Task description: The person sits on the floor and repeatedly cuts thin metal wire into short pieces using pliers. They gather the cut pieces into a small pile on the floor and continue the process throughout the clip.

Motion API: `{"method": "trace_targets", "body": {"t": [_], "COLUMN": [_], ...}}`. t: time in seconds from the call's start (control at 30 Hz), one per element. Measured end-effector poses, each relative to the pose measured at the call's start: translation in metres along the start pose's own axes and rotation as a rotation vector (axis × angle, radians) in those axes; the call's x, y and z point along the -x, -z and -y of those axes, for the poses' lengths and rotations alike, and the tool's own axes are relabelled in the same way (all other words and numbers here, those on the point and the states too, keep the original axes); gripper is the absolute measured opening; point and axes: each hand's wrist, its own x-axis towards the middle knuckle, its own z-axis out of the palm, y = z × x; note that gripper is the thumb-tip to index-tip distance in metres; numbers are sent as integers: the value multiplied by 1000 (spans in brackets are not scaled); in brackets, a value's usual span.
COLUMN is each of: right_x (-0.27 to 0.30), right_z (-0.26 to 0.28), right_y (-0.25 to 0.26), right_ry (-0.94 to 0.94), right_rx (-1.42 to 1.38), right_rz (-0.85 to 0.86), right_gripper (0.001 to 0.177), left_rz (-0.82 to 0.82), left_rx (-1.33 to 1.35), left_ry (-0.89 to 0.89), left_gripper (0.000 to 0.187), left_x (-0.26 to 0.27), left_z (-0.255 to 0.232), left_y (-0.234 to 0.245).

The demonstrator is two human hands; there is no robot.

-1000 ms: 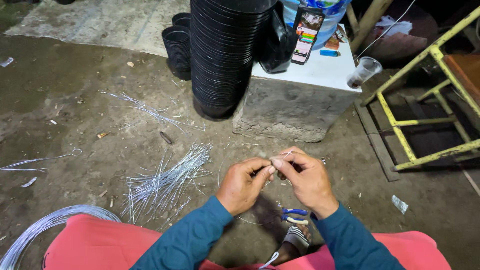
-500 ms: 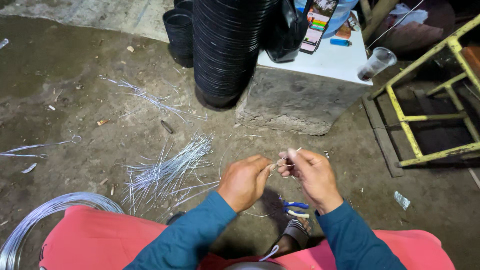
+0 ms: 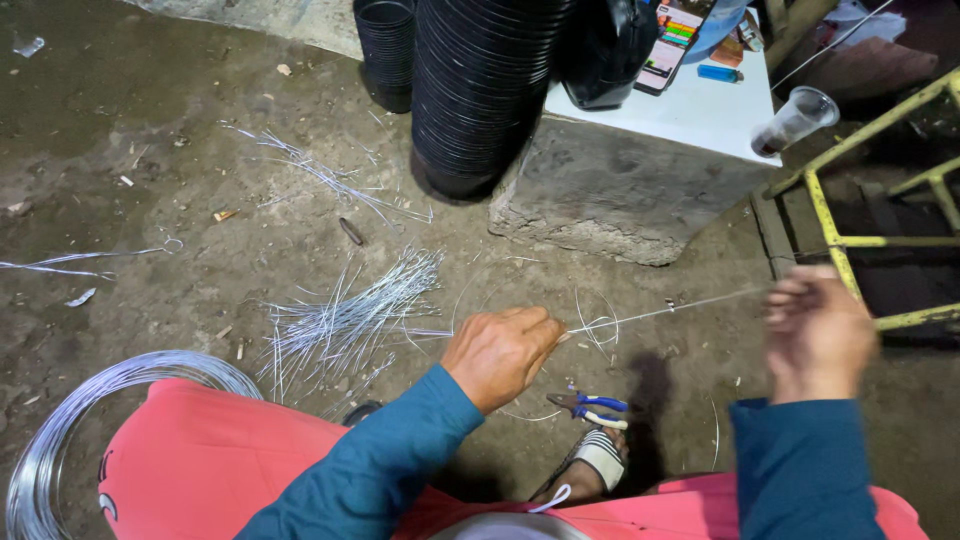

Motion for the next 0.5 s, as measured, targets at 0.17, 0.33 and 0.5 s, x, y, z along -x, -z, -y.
{"method": "trace_targets", "body": {"t": [0.17, 0.33, 0.5], "right_x": [-18, 20, 103], "right_z": [8, -19, -81], "right_y": [36, -12, -98], "right_ry": [76, 14, -297], "right_rx": [-254, -388, -141], "right_rz": [-185, 190, 394], "right_gripper": [27, 69, 61], "left_rz": [-20, -74, -109], "left_rx": [6, -10, -25], "left_ry": [-50, -8, 19], "left_gripper": [12, 11, 12], "left_x": [0, 0, 2], "left_z": [0, 3, 3], "left_y": [-1, 0, -3]}}
